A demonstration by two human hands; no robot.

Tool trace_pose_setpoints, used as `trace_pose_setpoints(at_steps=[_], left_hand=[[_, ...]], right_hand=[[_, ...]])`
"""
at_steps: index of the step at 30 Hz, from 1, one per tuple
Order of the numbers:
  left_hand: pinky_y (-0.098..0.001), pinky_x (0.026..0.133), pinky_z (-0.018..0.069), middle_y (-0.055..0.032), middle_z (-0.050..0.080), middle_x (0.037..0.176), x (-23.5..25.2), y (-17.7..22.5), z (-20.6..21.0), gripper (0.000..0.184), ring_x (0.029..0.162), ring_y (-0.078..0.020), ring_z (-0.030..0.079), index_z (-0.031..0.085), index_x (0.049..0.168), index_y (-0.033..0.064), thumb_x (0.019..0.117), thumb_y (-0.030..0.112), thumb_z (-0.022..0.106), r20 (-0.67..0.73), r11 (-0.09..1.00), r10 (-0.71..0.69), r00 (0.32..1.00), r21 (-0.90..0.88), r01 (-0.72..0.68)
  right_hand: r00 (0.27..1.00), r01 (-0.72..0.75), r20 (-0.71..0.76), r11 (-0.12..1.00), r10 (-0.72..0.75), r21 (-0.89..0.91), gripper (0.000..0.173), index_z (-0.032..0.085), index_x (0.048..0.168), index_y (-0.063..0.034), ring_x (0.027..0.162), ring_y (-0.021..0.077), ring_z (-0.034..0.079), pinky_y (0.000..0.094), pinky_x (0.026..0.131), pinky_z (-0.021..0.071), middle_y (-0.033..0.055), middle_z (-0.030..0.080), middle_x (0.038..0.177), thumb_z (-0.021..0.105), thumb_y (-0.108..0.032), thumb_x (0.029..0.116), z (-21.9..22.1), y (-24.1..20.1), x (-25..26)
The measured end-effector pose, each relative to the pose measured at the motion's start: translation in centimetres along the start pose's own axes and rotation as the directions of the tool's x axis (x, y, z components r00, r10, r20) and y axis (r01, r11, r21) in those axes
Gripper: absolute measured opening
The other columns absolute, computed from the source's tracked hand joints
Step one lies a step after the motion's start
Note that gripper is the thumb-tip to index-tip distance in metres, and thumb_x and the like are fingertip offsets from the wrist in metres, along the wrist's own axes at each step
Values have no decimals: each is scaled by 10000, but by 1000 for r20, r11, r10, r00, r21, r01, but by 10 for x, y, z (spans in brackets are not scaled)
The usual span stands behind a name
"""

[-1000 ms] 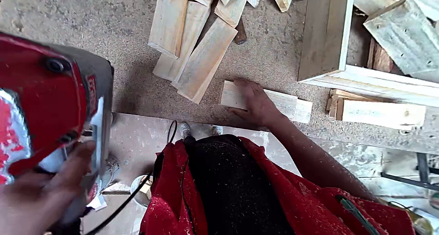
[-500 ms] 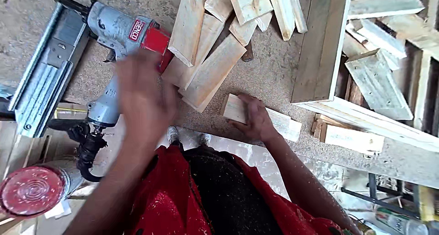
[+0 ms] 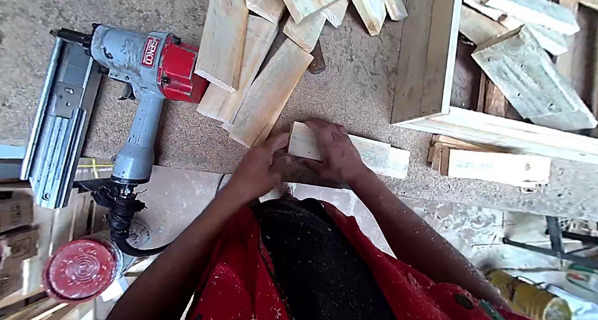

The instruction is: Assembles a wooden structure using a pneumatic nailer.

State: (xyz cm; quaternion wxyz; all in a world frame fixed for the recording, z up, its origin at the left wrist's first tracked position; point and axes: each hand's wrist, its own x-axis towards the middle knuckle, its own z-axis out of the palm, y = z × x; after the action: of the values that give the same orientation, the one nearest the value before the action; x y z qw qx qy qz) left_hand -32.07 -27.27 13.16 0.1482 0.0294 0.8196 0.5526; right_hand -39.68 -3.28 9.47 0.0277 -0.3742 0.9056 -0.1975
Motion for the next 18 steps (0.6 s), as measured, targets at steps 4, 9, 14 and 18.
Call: trace_pose_setpoints(at_steps=[4,9,14,18], left_hand=[[-467,1055,528,-152,670,1313,-48,-1,-89,359,1226,-259,643,651,1320,38,1044,255,579,-441,829,310,842,559,-13],[-784,957,424,-409,520,1348,-62,-42,-169,788,1192,-618,547,273,1557,-35,1045,529,476,-608,643,-120,785,555,528],[-761,945,461,-396,556,1298,-20,-50,-164,977,1133,-575,602,101,1613,40,936,360,729,-585,708,-133,800,509,490],[-703,847,542,-297,624,1242,-33,-39,-177,906,992,-454,680,272,1581,82,881,325,793,-582,712,-182,793,478,514]], right_hand=[[999,-26,29,1000,26,11,870,469,1467,-93,1305,277,573,489,1133,411,107,602,1413,768,-569,803,-3,1,1],[999,-31,26,999,31,17,863,471,1464,-126,1297,275,570,486,1136,396,94,611,1390,773,-576,792,-3,1,2],[998,-58,24,997,56,51,866,465,1458,-138,1303,277,566,491,1129,396,95,612,1384,808,-529,766,-5,1,1],[997,-71,34,995,69,69,891,450,1476,-140,1292,296,558,491,1117,391,109,609,1366,823,-516,759,-7,-3,1]])
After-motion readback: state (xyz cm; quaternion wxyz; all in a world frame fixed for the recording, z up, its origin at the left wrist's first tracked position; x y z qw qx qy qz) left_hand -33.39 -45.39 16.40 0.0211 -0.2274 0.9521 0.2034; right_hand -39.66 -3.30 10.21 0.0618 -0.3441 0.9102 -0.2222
